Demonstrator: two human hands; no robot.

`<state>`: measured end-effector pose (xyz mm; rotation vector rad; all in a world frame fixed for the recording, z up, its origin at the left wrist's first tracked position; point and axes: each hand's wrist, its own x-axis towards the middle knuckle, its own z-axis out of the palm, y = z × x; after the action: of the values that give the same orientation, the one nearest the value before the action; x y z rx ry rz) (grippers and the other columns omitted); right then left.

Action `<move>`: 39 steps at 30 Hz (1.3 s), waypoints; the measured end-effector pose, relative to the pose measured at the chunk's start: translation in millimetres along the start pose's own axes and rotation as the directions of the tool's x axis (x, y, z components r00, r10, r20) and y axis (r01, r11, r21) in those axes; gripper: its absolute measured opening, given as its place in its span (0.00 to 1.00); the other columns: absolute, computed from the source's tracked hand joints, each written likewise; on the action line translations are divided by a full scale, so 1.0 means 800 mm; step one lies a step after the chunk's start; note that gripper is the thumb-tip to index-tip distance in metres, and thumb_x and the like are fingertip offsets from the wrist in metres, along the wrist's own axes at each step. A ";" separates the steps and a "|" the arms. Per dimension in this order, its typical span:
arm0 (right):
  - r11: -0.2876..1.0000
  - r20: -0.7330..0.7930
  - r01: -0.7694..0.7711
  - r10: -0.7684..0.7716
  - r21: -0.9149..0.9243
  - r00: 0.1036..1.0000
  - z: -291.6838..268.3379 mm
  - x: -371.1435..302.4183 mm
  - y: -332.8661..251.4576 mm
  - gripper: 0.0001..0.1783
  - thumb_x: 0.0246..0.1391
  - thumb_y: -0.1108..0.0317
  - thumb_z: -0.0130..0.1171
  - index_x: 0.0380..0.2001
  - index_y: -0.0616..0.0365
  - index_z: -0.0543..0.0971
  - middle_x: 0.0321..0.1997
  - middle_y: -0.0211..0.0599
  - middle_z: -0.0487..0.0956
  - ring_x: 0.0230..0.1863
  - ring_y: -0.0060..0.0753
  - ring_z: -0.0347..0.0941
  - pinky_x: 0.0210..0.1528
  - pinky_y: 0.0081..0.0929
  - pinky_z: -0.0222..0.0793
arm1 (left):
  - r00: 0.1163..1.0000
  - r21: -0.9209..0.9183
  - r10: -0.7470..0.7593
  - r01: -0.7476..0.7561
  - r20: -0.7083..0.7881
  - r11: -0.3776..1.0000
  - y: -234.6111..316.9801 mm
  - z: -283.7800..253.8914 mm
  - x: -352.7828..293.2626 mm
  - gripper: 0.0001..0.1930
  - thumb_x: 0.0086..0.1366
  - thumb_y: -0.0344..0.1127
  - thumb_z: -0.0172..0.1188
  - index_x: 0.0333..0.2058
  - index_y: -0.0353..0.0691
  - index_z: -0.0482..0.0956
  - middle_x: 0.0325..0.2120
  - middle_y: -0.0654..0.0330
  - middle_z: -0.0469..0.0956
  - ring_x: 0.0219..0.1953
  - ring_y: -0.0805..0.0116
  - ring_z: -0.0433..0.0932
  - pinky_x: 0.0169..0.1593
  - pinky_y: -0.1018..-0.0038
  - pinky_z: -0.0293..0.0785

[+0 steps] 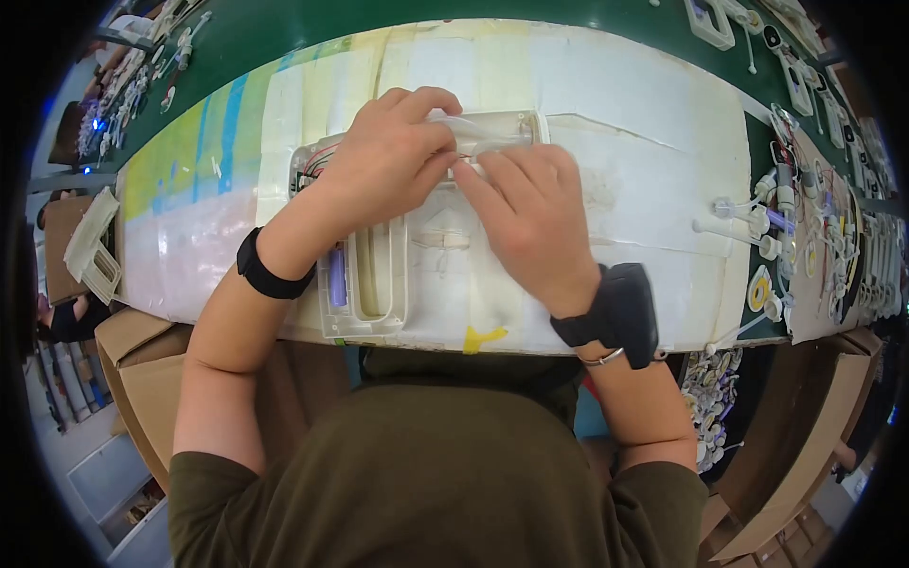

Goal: Assemble internal components including a motor, PCB, and wiring into the plastic housing of a toy gun.

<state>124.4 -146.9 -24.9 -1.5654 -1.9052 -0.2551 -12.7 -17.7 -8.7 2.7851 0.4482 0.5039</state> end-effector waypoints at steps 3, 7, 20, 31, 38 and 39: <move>0.988 -0.047 0.067 -0.074 -0.141 0.996 0.007 -0.010 -0.003 0.15 0.39 0.75 0.57 0.36 0.56 0.78 0.36 0.32 0.74 0.39 0.30 0.70 0.51 0.35 0.60 | 1.000 -0.017 0.005 -0.005 0.007 1.000 0.002 -0.003 -0.002 0.04 0.52 0.31 0.58 0.23 0.38 0.77 0.42 0.59 0.73 0.39 0.56 0.71 0.44 0.65 0.68; 0.993 -0.017 0.015 -0.017 -0.120 1.000 0.000 -0.007 -0.010 0.18 0.39 0.81 0.58 0.38 0.56 0.79 0.39 0.35 0.76 0.40 0.33 0.73 0.52 0.34 0.59 | 0.996 -0.139 0.070 -0.061 0.060 0.988 -0.004 -0.020 -0.013 0.10 0.51 0.31 0.61 0.34 0.39 0.78 0.47 0.55 0.71 0.46 0.52 0.70 0.50 0.63 0.67; 0.964 0.192 0.065 -0.117 0.259 0.974 0.009 0.070 -0.005 0.20 0.40 0.73 0.63 0.42 0.57 0.76 0.40 0.40 0.76 0.42 0.42 0.72 0.45 0.33 0.68 | 0.992 0.026 -0.113 0.112 0.057 0.993 -0.033 -0.049 -0.066 0.19 0.47 0.36 0.67 0.38 0.35 0.75 0.46 0.54 0.72 0.44 0.56 0.72 0.48 0.66 0.69; 0.848 0.107 -0.233 0.208 0.475 0.972 0.025 0.060 0.002 0.16 0.46 0.71 0.60 0.42 0.58 0.76 0.40 0.42 0.77 0.43 0.44 0.71 0.46 0.34 0.67 | 0.982 -0.135 -0.168 0.178 0.085 0.975 -0.039 -0.052 -0.062 0.12 0.52 0.32 0.62 0.34 0.35 0.73 0.37 0.54 0.74 0.41 0.54 0.72 0.44 0.65 0.70; 0.854 0.106 -0.216 0.189 0.474 0.976 0.023 0.057 0.001 0.17 0.45 0.69 0.61 0.41 0.58 0.77 0.38 0.41 0.78 0.41 0.43 0.70 0.46 0.34 0.66 | 0.954 -0.652 -0.178 0.296 0.243 0.698 -0.053 -0.064 -0.061 0.08 0.54 0.34 0.61 0.26 0.34 0.77 0.44 0.51 0.74 0.43 0.53 0.72 0.46 0.67 0.70; 0.853 0.107 -0.218 0.190 0.475 0.976 0.022 0.057 0.002 0.17 0.45 0.69 0.61 0.41 0.58 0.77 0.38 0.41 0.78 0.41 0.43 0.70 0.46 0.34 0.66 | 0.953 -0.652 -0.179 0.298 0.245 0.697 -0.054 -0.065 -0.061 0.08 0.54 0.34 0.61 0.26 0.34 0.77 0.44 0.51 0.74 0.43 0.53 0.72 0.46 0.67 0.70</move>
<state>116.5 -100.7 -11.9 -1.4157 -1.6529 0.3440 -86.7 16.2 10.0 1.9866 0.4614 0.2889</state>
